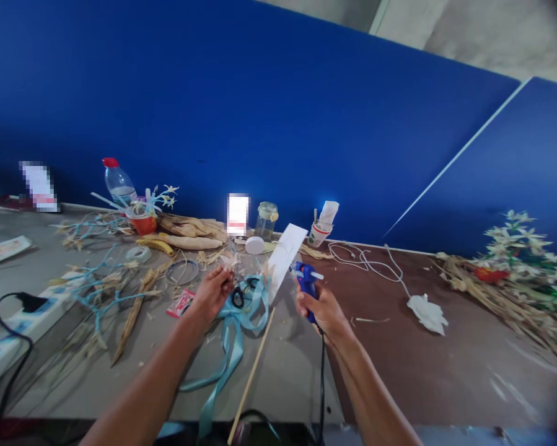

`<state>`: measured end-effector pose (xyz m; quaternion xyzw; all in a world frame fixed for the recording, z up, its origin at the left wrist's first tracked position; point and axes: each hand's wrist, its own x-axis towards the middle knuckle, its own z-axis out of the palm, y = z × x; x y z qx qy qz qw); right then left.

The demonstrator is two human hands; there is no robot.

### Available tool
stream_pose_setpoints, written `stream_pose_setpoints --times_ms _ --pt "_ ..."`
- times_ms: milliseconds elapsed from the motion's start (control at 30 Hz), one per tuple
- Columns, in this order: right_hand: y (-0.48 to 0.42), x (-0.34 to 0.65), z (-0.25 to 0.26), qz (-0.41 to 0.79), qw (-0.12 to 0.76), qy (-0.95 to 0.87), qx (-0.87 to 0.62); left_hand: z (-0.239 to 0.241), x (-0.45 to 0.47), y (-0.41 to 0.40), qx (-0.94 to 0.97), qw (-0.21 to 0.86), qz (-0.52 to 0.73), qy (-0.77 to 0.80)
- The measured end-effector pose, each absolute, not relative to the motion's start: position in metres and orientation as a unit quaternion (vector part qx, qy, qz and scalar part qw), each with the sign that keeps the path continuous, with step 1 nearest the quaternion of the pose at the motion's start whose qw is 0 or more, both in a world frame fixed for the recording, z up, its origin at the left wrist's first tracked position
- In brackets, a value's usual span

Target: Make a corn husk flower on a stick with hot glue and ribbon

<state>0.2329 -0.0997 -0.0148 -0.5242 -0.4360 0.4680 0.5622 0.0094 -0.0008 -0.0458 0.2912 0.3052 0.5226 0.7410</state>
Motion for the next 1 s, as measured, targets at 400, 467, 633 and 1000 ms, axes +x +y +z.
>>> stream_pose_setpoints --times_ms 400,467,633,1000 --pt "-0.082 0.238 0.013 0.379 0.729 -0.377 -0.427 -0.044 0.006 0.001 0.249 0.770 0.505 0.301" --pt "-0.084 0.232 0.012 0.397 0.694 -0.420 -0.428 -0.046 0.007 0.001 0.247 0.774 0.502 0.297" --pt "-0.086 0.202 -0.006 0.465 0.540 -0.532 -0.457 -0.048 0.006 0.001 0.253 0.775 0.498 0.295" --pt "-0.074 0.186 -0.034 0.514 0.567 -0.454 -0.457 -0.049 0.003 0.002 0.276 0.769 0.489 0.307"
